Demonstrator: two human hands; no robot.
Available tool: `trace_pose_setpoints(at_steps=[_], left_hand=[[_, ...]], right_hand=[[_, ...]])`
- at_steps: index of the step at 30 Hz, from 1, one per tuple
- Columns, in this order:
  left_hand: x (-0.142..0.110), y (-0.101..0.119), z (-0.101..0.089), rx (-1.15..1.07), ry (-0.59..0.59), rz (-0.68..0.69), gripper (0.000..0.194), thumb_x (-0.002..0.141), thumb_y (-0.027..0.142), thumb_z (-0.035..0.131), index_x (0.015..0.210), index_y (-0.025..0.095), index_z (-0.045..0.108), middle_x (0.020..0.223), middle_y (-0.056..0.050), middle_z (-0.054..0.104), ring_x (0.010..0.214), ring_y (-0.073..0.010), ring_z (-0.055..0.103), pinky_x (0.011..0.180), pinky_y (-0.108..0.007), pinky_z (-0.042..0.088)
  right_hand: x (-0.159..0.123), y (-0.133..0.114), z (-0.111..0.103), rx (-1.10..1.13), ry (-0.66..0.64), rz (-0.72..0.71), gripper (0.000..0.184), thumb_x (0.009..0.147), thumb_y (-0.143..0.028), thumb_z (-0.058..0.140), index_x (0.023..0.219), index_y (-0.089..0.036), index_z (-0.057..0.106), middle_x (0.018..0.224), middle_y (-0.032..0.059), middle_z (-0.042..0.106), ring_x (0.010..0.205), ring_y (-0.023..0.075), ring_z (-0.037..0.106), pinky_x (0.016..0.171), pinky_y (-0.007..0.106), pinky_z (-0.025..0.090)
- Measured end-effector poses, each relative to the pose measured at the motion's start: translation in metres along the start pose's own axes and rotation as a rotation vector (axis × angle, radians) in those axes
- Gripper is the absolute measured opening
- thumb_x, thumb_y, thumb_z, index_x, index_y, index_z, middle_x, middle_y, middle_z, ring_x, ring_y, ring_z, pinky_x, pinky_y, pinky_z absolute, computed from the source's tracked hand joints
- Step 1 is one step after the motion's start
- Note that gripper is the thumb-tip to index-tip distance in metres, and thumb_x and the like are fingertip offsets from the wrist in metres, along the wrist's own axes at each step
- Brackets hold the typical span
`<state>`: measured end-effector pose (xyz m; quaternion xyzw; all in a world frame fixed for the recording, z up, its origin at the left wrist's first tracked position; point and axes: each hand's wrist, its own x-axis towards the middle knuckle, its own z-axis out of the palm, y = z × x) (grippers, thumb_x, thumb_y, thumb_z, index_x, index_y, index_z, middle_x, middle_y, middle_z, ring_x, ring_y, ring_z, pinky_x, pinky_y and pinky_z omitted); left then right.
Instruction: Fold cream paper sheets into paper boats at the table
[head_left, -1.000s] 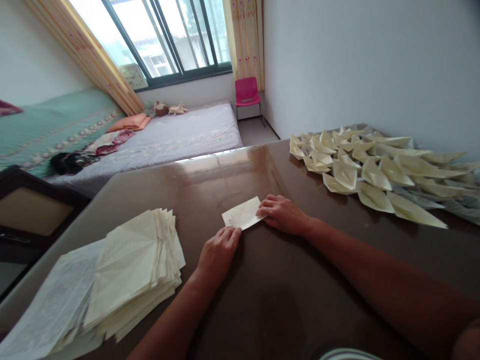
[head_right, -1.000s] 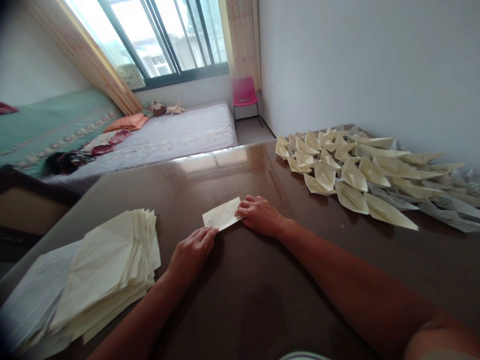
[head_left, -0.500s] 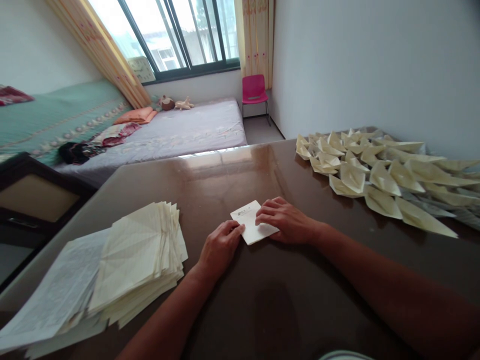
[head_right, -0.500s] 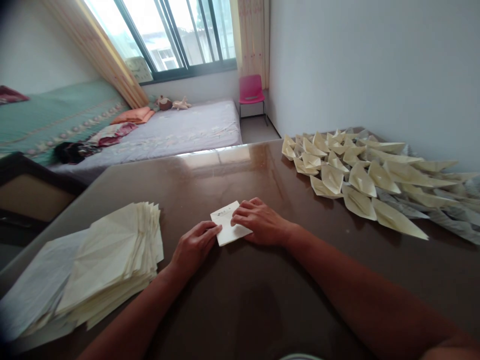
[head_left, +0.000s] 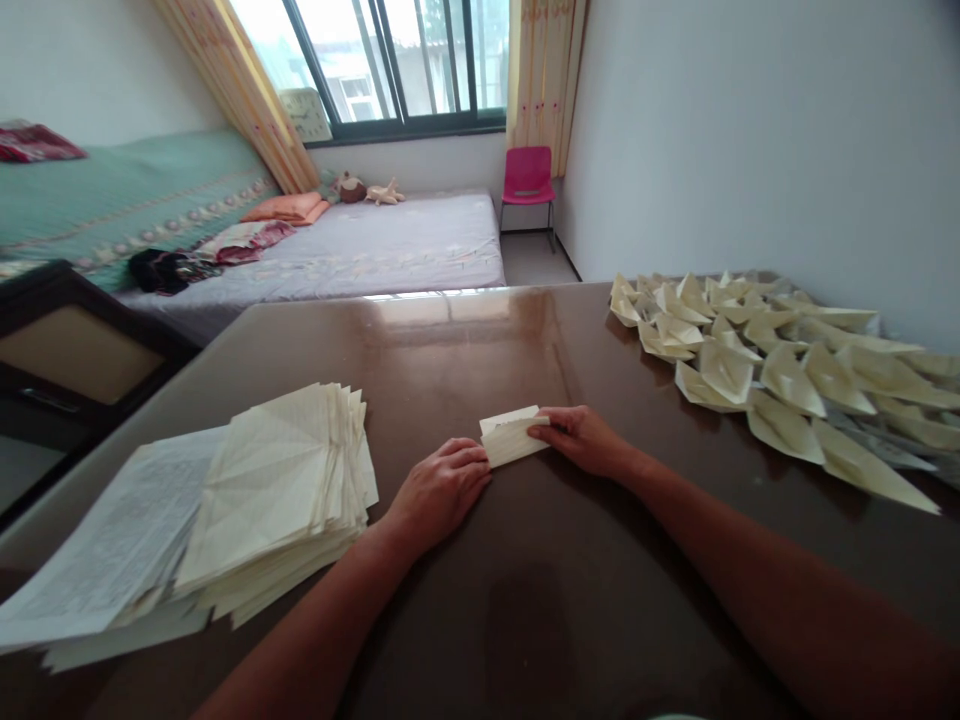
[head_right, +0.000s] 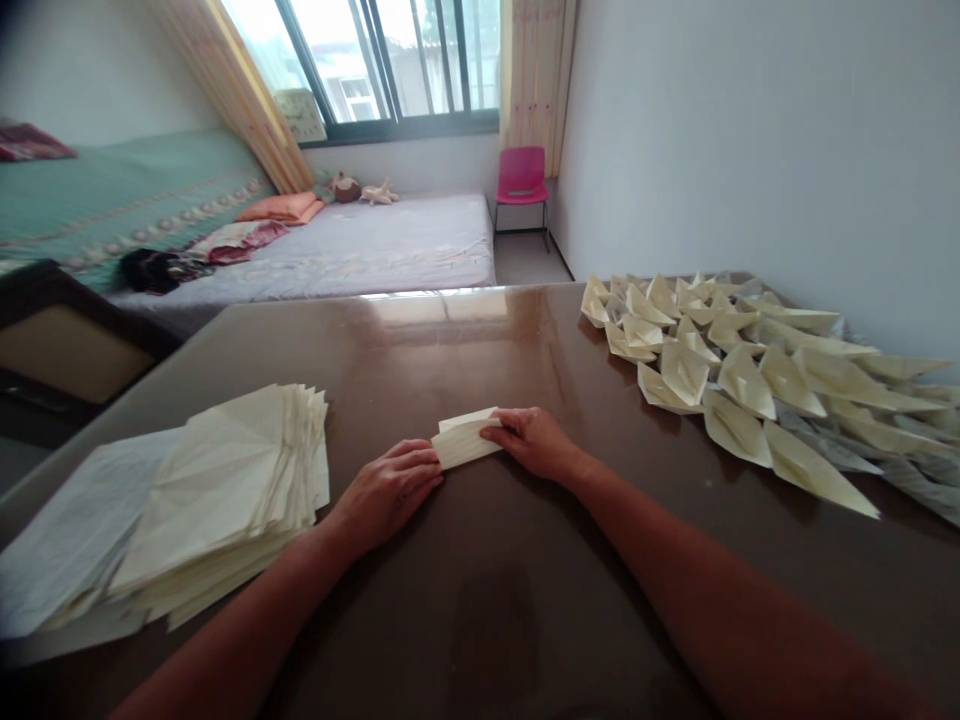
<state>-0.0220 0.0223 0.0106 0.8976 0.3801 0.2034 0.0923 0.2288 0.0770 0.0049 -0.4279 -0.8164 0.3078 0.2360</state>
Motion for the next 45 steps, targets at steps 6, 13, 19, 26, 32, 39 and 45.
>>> trace_pose_setpoints(at_steps=[6,13,19,26,32,39,45], left_hand=[[-0.002,0.0,0.001,0.05,0.021,-0.025,0.023,0.094,0.023,0.047,0.106,0.018,0.066,0.111,-0.004,0.067,0.108,-0.0192,0.055,0.096,-0.034,0.05],[-0.003,0.003,0.003,0.143,0.035,-0.096,0.023,0.094,0.027,0.047,0.106,0.021,0.065,0.108,-0.004,0.066,0.106,-0.0201,0.055,0.093,-0.036,0.05],[0.0,0.012,0.004,0.25,0.138,-0.133,0.028,0.095,0.03,0.046,0.115,0.018,0.061,0.12,-0.006,0.063,0.117,-0.0222,0.053,0.099,-0.038,0.045],[0.0,0.022,0.019,0.258,0.022,-0.019,0.047,0.093,0.042,0.049,0.134,0.019,0.048,0.142,-0.004,0.049,0.135,-0.0237,0.038,0.109,-0.038,0.034],[-0.002,0.02,0.021,0.237,-0.009,-0.056,0.047,0.094,0.043,0.046,0.135,0.02,0.048,0.142,-0.005,0.049,0.134,-0.0249,0.04,0.106,-0.039,0.038],[-0.001,0.021,0.021,0.203,0.003,-0.078,0.047,0.093,0.042,0.047,0.134,0.02,0.048,0.139,-0.007,0.052,0.132,-0.0249,0.043,0.104,-0.04,0.04],[-0.001,0.022,0.02,0.21,-0.006,-0.084,0.044,0.094,0.042,0.045,0.133,0.021,0.049,0.137,-0.007,0.053,0.13,-0.0251,0.045,0.102,-0.04,0.04]], right_hand=[[0.006,-0.005,0.016,-0.311,0.189,0.146,0.028,0.088,-0.041,0.05,0.071,-0.019,0.052,0.06,-0.0017,0.053,0.055,0.012,0.043,0.055,0.025,0.025],[0.008,-0.005,0.02,-0.42,0.22,0.121,0.024,0.088,-0.039,0.048,0.073,-0.02,0.054,0.075,0.0009,0.06,0.064,0.0133,0.049,0.056,0.025,0.025],[0.007,-0.007,0.022,-0.481,0.213,0.124,0.025,0.089,-0.04,0.047,0.075,-0.021,0.056,0.079,0.0011,0.061,0.066,0.0139,0.051,0.057,0.025,0.025],[0.008,-0.005,0.022,-0.469,0.215,0.101,0.027,0.09,-0.04,0.047,0.073,-0.021,0.054,0.076,0.0002,0.06,0.065,0.0133,0.05,0.057,0.025,0.026],[0.009,-0.003,0.022,-0.471,0.23,0.113,0.028,0.09,-0.041,0.046,0.074,-0.02,0.055,0.076,0.0005,0.061,0.065,0.0133,0.05,0.058,0.025,0.026],[0.011,-0.003,0.023,-0.512,0.218,0.154,0.026,0.09,-0.043,0.046,0.079,-0.021,0.057,0.079,0.0012,0.064,0.064,0.0143,0.052,0.056,0.026,0.025],[0.012,-0.004,0.023,-0.523,0.204,0.163,0.027,0.09,-0.043,0.046,0.078,-0.021,0.056,0.079,0.0012,0.064,0.065,0.0144,0.053,0.056,0.026,0.024]])
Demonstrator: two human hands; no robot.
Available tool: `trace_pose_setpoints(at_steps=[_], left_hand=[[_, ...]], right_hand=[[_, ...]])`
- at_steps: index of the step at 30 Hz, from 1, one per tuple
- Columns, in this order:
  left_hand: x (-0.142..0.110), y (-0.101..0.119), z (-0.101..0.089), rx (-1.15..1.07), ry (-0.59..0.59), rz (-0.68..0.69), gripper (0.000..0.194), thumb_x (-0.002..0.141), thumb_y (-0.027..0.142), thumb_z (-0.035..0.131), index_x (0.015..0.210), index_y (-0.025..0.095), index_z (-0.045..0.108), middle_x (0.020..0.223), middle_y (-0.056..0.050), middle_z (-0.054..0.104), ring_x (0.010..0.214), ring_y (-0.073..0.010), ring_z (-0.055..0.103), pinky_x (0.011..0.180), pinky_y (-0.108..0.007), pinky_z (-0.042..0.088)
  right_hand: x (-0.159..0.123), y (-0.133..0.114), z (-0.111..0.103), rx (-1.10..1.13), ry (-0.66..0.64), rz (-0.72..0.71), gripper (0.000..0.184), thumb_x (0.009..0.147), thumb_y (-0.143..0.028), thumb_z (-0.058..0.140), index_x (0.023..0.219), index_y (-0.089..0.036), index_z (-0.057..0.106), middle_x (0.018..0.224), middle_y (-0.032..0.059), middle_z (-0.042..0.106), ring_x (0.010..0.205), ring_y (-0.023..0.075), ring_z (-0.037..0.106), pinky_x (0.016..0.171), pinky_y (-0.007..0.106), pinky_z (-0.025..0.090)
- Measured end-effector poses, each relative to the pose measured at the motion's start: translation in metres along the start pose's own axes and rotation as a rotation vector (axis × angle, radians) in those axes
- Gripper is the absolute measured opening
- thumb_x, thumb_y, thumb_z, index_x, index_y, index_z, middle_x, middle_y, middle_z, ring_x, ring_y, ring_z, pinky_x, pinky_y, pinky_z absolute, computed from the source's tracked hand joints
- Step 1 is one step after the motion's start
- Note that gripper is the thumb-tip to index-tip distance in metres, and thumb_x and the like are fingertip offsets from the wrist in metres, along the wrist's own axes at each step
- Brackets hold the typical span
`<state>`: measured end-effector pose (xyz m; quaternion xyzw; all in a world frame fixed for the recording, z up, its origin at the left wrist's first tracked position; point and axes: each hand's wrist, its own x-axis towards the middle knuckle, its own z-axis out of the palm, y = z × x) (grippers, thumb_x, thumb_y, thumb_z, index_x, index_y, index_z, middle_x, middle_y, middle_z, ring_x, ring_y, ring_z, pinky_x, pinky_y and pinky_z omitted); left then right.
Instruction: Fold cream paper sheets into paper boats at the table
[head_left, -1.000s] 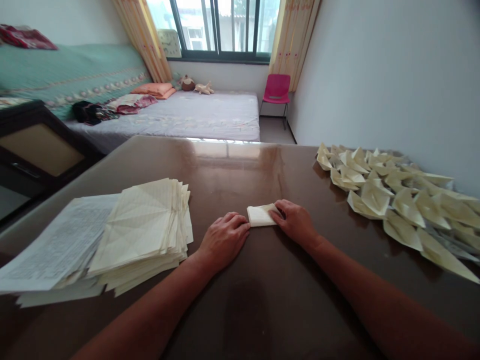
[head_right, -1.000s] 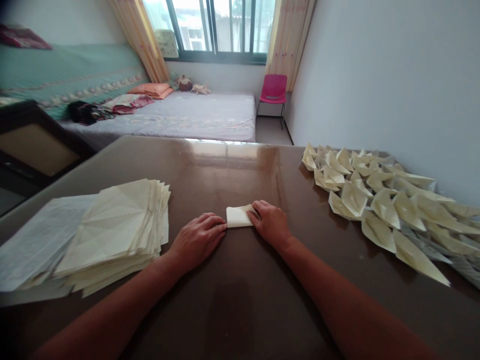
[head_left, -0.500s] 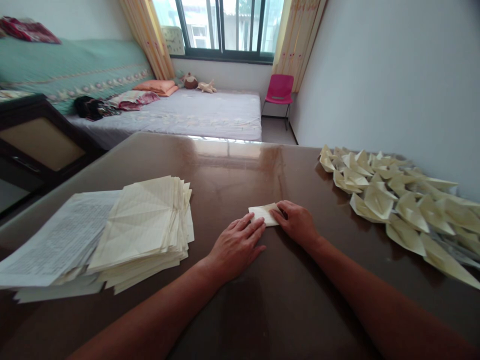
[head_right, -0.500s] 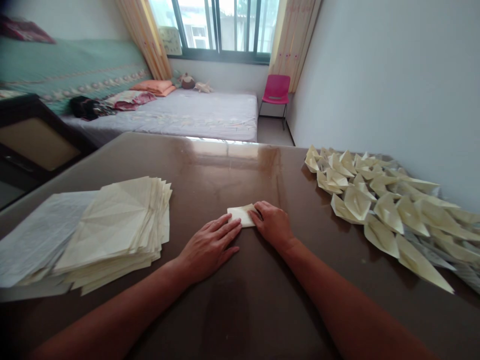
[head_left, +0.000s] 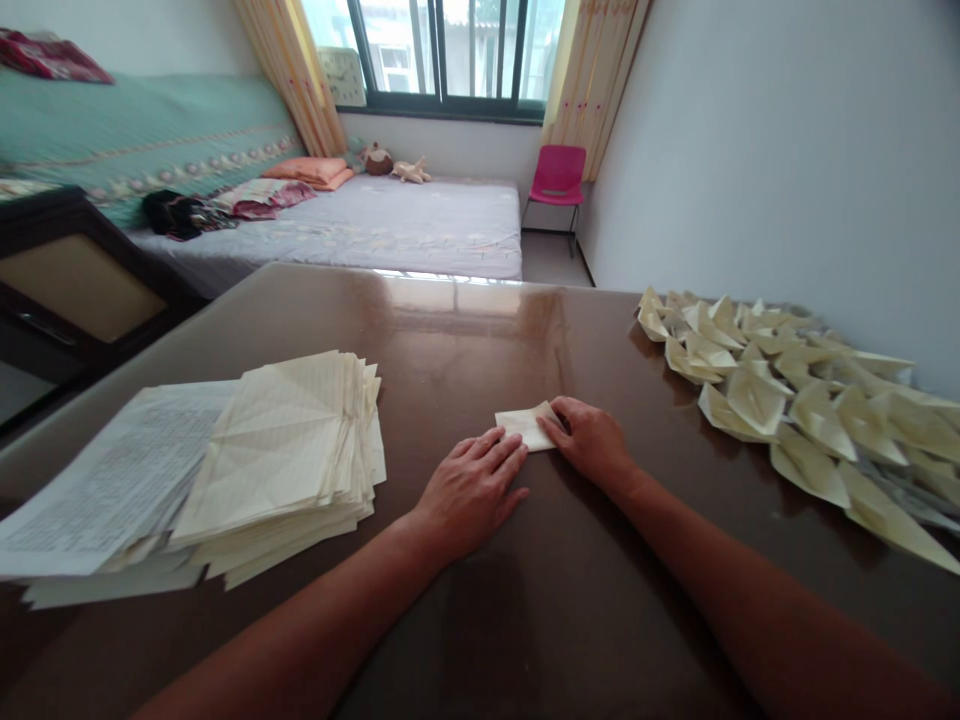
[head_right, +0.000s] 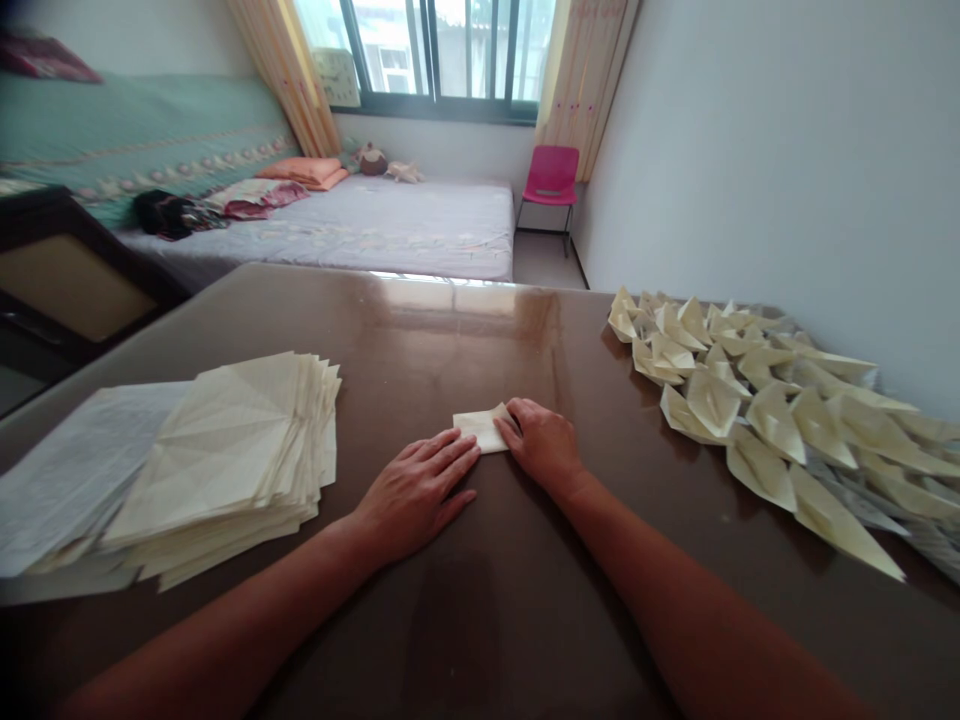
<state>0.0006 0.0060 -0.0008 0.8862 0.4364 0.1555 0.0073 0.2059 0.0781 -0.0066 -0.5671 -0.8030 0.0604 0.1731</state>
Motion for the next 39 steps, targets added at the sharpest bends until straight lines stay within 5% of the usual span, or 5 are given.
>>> trace_pose_setpoints(at_steps=[6,12,17,22,39], left_hand=[[0.001,0.004,-0.001,0.026,-0.025,-0.021,0.041,0.093,0.039,0.048,0.13,0.021,0.051,0.135,-0.006,0.055,0.128,-0.0253,0.046,0.1,-0.04,0.039],[0.002,0.005,-0.004,0.037,-0.046,-0.022,0.042,0.093,0.038,0.048,0.131,0.022,0.048,0.131,-0.006,0.056,0.127,-0.0256,0.045,0.1,-0.04,0.038],[0.003,0.006,-0.006,0.035,-0.056,-0.03,0.042,0.092,0.037,0.05,0.132,0.024,0.046,0.129,-0.006,0.056,0.125,-0.0253,0.044,0.099,-0.04,0.039],[0.003,0.006,-0.005,0.027,-0.04,-0.04,0.044,0.091,0.036,0.051,0.133,0.024,0.045,0.128,-0.007,0.055,0.125,-0.0251,0.044,0.1,-0.041,0.038],[0.001,0.004,-0.01,0.102,-0.009,-0.039,0.028,0.092,0.03,0.05,0.117,0.02,0.057,0.111,-0.007,0.063,0.111,-0.0233,0.054,0.093,-0.04,0.042]], right_hand=[[0.0,-0.001,-0.001,0.007,0.002,0.026,0.024,0.09,-0.043,0.048,0.082,-0.022,0.056,0.079,0.0006,0.065,0.065,0.0149,0.055,0.055,0.025,0.025],[0.002,0.003,0.005,0.09,0.033,0.055,0.032,0.089,-0.04,0.052,0.115,-0.02,0.054,0.08,-0.0001,0.066,0.066,0.0153,0.059,0.058,0.025,0.035],[-0.007,-0.008,-0.015,-0.124,0.122,-0.144,0.03,0.094,-0.029,0.047,0.12,-0.019,0.057,0.121,0.0098,0.059,0.105,0.0216,0.054,0.079,0.03,0.04],[-0.031,-0.036,-0.038,-0.316,-0.14,-0.39,0.023,0.091,-0.018,0.05,0.109,-0.023,0.063,0.104,0.0078,0.063,0.096,0.022,0.053,0.076,0.033,0.038],[-0.048,-0.047,-0.045,-0.509,-0.286,-0.227,0.031,0.085,-0.004,0.042,0.102,-0.011,0.067,0.103,0.0174,0.062,0.093,0.0276,0.053,0.068,0.04,0.038]])
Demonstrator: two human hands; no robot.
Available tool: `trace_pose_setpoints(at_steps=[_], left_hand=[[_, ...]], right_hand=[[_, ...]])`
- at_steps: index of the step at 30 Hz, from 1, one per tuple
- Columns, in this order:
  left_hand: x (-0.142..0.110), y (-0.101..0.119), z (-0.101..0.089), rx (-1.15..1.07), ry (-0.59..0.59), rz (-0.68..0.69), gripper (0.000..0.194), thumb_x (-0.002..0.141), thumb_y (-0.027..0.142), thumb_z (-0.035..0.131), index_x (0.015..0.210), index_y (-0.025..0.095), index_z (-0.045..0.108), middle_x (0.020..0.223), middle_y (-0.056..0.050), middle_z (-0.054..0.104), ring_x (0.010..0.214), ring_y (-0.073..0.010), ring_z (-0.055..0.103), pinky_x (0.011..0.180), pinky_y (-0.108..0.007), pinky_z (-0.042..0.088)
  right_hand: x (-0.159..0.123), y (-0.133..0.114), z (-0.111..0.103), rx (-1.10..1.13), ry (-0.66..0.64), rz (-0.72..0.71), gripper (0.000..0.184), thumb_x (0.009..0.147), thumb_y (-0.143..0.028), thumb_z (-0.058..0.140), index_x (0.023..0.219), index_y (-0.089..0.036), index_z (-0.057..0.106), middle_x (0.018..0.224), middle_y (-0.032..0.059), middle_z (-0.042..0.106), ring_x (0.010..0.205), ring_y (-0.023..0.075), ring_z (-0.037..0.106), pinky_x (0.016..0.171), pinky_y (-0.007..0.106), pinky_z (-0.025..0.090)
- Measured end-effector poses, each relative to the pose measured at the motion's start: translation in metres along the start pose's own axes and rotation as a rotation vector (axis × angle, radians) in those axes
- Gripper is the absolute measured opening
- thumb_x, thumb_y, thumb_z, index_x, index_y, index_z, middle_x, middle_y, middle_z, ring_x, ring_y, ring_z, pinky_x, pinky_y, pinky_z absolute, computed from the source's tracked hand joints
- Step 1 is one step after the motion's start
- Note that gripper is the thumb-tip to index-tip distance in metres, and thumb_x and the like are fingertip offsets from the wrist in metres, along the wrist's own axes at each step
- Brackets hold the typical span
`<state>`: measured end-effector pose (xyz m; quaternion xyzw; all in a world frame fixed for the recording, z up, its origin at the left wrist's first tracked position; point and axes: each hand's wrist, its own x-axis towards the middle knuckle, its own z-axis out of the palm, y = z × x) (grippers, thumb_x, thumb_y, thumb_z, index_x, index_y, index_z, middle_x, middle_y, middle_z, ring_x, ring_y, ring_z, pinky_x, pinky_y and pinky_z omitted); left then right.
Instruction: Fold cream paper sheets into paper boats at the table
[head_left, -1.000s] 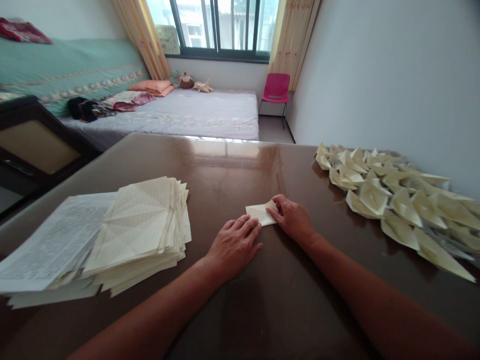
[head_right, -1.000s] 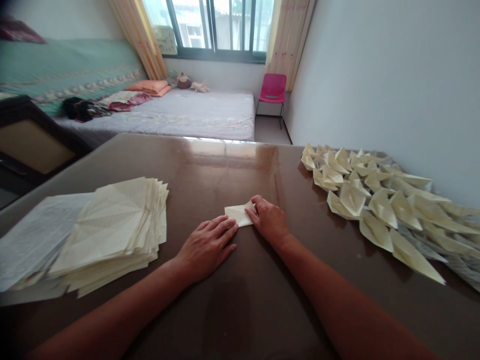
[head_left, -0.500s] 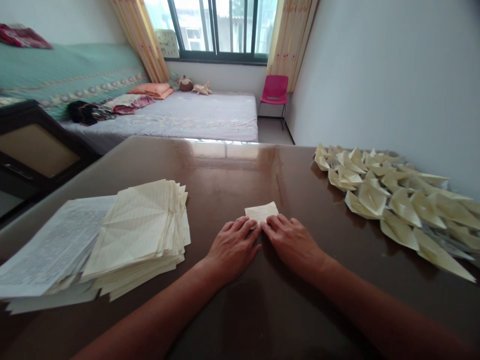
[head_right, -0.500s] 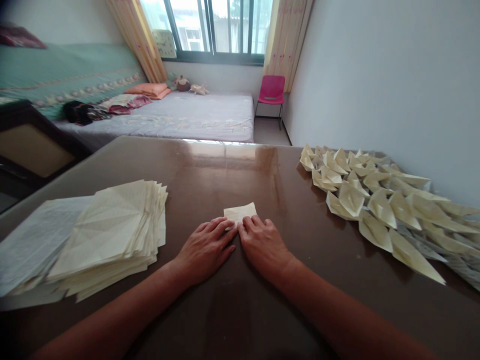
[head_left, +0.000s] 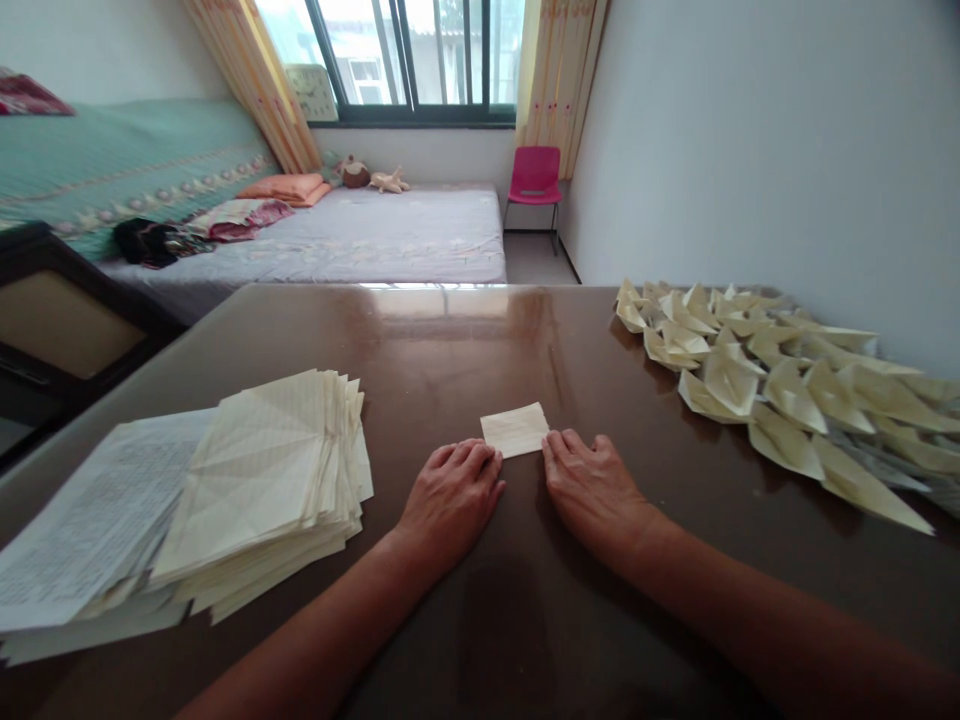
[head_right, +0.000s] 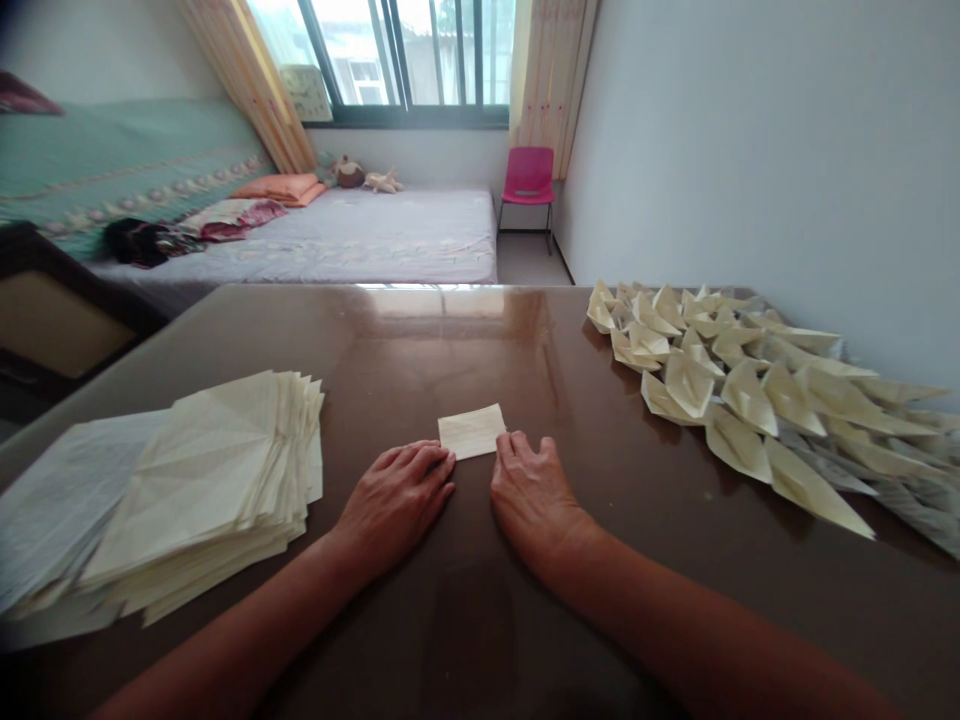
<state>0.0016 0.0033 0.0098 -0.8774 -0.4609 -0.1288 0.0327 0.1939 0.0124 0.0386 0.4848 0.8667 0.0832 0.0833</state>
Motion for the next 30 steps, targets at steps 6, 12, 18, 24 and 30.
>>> trace_pose_setpoints(at_steps=[6,12,18,24,30], left_hand=[[0.0,-0.006,-0.003,0.0,0.061,-0.025,0.02,0.094,0.03,0.047,0.093,0.02,0.064,0.093,-0.004,0.066,0.096,-0.0209,0.059,0.087,-0.038,0.044],[0.0,-0.017,0.002,-0.089,0.093,-0.169,0.02,0.09,0.041,0.053,0.09,0.021,0.058,0.099,-0.004,0.064,0.096,-0.0206,0.058,0.082,-0.036,0.046],[0.0,-0.022,0.01,-0.249,0.129,-0.184,0.037,0.084,0.035,0.063,0.116,0.022,0.048,0.111,-0.006,0.063,0.106,-0.0233,0.057,0.09,-0.038,0.048],[0.001,-0.018,0.01,-0.537,0.316,-0.221,0.067,0.086,0.024,0.061,0.142,0.023,0.024,0.093,0.001,0.068,0.094,-0.0152,0.063,0.086,-0.029,0.052],[0.003,-0.005,0.001,-0.768,0.429,-0.202,0.048,0.086,0.016,0.06,0.132,0.026,0.049,0.089,0.002,0.063,0.067,-0.0057,0.06,0.07,-0.018,0.052]], right_hand=[[0.007,0.015,-0.004,0.052,0.006,0.058,0.026,0.087,-0.008,0.044,0.095,-0.014,0.068,0.098,0.0157,0.064,0.089,0.0265,0.055,0.067,0.037,0.037],[0.031,0.036,0.023,0.308,0.299,0.097,0.062,0.092,-0.042,0.047,0.145,-0.014,0.03,0.143,0.0167,0.044,0.122,0.0294,0.043,0.087,0.041,0.041],[0.04,0.047,0.042,0.858,0.324,0.049,0.07,0.081,-0.029,0.059,0.144,-0.018,0.031,0.119,0.0107,0.062,0.108,0.0241,0.056,0.09,0.039,0.046],[0.038,0.045,0.027,1.388,0.403,0.046,0.064,0.083,-0.029,0.061,0.142,-0.021,0.036,0.094,0.003,0.063,0.084,0.0166,0.063,0.079,0.03,0.051],[0.035,0.044,0.02,1.454,0.432,0.049,0.065,0.083,-0.037,0.064,0.141,-0.022,0.038,0.101,0.0063,0.068,0.091,0.0206,0.064,0.084,0.034,0.05]])
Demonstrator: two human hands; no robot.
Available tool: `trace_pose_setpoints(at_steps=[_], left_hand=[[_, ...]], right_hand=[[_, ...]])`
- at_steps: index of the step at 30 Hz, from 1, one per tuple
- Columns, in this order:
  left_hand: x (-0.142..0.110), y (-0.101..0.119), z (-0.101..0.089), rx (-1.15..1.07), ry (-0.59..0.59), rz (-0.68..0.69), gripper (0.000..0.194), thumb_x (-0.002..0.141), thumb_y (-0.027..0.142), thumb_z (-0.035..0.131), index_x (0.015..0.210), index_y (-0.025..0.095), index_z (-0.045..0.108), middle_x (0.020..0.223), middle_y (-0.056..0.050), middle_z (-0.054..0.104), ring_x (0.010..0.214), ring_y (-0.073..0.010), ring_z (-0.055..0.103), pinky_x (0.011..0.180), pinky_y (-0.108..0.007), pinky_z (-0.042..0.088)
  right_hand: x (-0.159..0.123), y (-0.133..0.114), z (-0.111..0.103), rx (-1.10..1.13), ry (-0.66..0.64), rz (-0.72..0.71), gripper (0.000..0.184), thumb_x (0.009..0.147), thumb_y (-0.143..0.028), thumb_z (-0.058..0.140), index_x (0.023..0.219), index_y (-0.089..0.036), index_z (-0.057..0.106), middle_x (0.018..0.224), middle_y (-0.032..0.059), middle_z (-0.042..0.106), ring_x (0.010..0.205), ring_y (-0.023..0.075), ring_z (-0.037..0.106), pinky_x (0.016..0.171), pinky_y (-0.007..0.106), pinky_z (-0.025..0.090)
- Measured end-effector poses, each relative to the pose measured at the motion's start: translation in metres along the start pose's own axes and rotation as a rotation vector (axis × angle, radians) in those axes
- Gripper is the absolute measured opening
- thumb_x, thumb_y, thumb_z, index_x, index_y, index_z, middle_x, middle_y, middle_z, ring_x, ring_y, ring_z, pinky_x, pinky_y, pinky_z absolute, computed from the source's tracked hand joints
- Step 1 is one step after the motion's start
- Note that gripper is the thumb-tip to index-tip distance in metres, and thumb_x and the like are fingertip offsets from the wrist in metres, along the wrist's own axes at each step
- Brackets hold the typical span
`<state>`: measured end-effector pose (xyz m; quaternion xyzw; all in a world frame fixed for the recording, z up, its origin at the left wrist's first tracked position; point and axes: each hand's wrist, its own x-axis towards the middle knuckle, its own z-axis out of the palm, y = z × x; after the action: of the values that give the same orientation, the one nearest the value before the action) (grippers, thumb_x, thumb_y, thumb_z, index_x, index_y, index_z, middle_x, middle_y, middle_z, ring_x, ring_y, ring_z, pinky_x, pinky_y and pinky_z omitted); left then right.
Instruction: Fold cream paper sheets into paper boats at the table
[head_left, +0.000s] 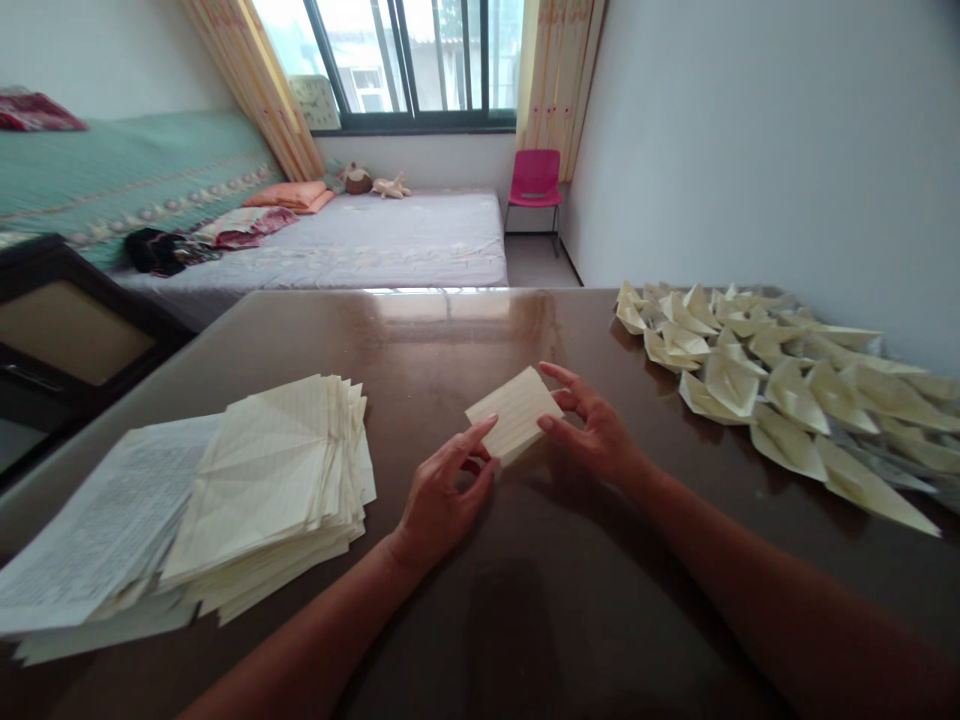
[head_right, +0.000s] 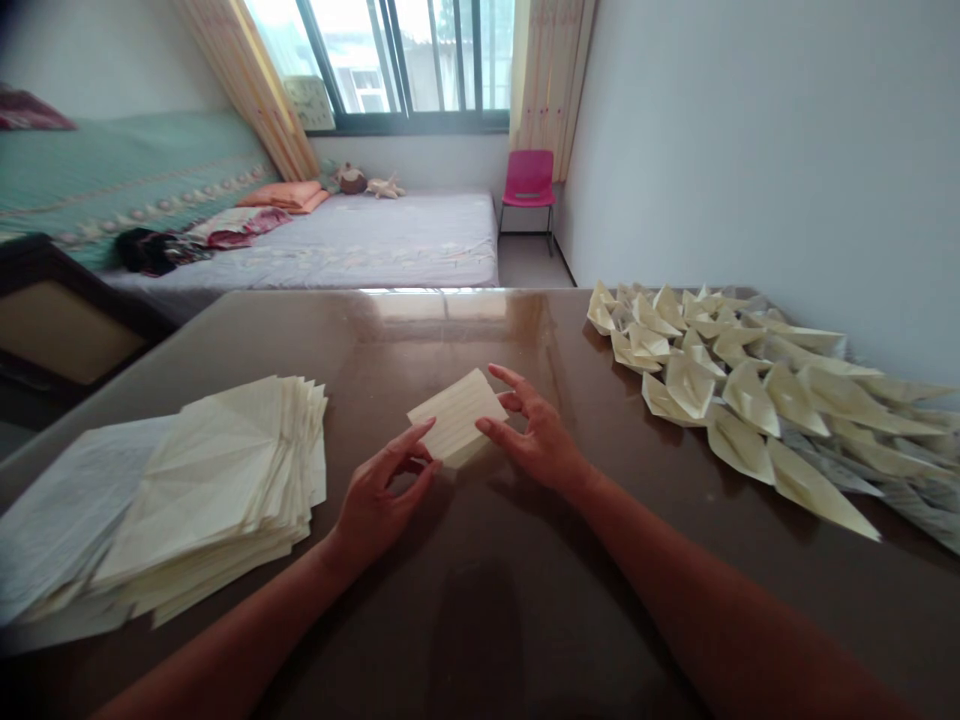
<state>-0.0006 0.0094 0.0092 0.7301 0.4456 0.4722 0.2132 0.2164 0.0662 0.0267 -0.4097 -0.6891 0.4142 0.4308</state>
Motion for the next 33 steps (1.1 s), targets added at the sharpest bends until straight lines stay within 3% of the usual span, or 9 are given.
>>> trace_pose_setpoints(at_steps=[4,7,12,16,18,21,25,29,33], left_hand=[[0.003,-0.002,-0.002,-0.046,0.009,0.002,0.023,0.089,0.017,0.057,0.11,0.021,0.065,0.094,-0.002,0.065,0.077,-0.0086,0.063,0.071,-0.018,0.052],[0.005,-0.008,-0.004,0.1,-0.037,0.032,0.027,0.09,0.018,0.054,0.116,0.021,0.063,0.095,-0.005,0.064,0.082,-0.0118,0.062,0.073,-0.022,0.054],[0.007,-0.011,-0.01,0.526,-0.076,0.352,0.034,0.088,0.019,0.059,0.121,0.027,0.061,0.106,-0.007,0.063,0.104,-0.0204,0.054,0.086,-0.033,0.052],[0.006,-0.006,-0.016,0.567,-0.086,0.583,0.032,0.088,0.015,0.059,0.119,0.023,0.06,0.109,-0.005,0.066,0.11,-0.0205,0.054,0.092,-0.035,0.048],[0.006,-0.006,-0.016,0.589,-0.129,0.634,0.027,0.089,0.015,0.057,0.115,0.019,0.061,0.108,-0.005,0.067,0.109,-0.0211,0.056,0.091,-0.036,0.048],[0.007,-0.01,-0.012,0.648,-0.251,0.577,0.019,0.092,0.018,0.053,0.107,0.016,0.064,0.105,-0.006,0.068,0.106,-0.0223,0.058,0.088,-0.037,0.05],[0.006,-0.019,-0.003,0.622,-0.375,0.49,0.024,0.094,0.019,0.049,0.114,0.015,0.061,0.113,-0.007,0.066,0.111,-0.0223,0.056,0.095,-0.038,0.05],[0.004,-0.021,0.002,0.553,-0.407,0.43,0.024,0.094,0.024,0.05,0.114,0.017,0.063,0.117,-0.005,0.065,0.112,-0.0197,0.057,0.098,-0.036,0.05],[0.003,-0.019,0.003,0.56,-0.4,0.38,0.025,0.094,0.024,0.049,0.113,0.019,0.064,0.118,-0.004,0.066,0.111,-0.019,0.058,0.098,-0.036,0.05]], right_hand=[[0.001,0.005,0.001,0.009,-0.025,0.043,0.059,0.085,-0.041,0.062,0.137,-0.022,0.042,0.097,0.0065,0.07,0.085,0.0208,0.065,0.076,0.033,0.051],[0.002,0.013,0.005,0.126,-0.012,0.077,0.051,0.087,-0.042,0.057,0.133,-0.022,0.045,0.101,0.0062,0.069,0.085,0.0193,0.064,0.072,0.03,0.052],[0.002,0.015,0.011,0.27,-0.066,0.135,0.048,0.086,-0.041,0.058,0.129,-0.022,0.047,0.101,0.005,0.068,0.083,0.0169,0.063,0.069,0.028,0.051],[0.001,0.011,0.01,0.256,-0.144,0.07,0.046,0.087,-0.038,0.058,0.13,-0.023,0.048,0.104,0.0044,0.067,0.083,0.0162,0.062,0.069,0.027,0.05],[0.001,0.014,0.006,0.171,-0.155,0.035,0.042,0.088,-0.036,0.056,0.128,-0.023,0.051,0.107,0.0045,0.066,0.088,0.0171,0.062,0.073,0.028,0.05],[0.004,0.024,0.0,-0.055,-0.159,0.032,0.037,0.086,-0.031,0.056,0.122,-0.023,0.057,0.11,0.0043,0.067,0.094,0.0195,0.062,0.082,0.032,0.05],[0.005,0.034,-0.004,-0.255,-0.184,0.058,0.036,0.082,-0.024,0.057,0.118,-0.024,0.06,0.11,0.0038,0.068,0.102,0.0224,0.062,0.091,0.037,0.047],[0.006,0.032,-0.004,-0.295,-0.16,0.075,0.036,0.08,-0.022,0.058,0.117,-0.022,0.06,0.11,0.0062,0.067,0.101,0.022,0.062,0.09,0.037,0.048],[0.009,0.029,-0.012,-0.189,-0.187,0.109,0.034,0.079,-0.021,0.056,0.113,-0.02,0.061,0.138,0.0108,0.049,0.09,0.0173,0.063,0.08,0.033,0.052]])
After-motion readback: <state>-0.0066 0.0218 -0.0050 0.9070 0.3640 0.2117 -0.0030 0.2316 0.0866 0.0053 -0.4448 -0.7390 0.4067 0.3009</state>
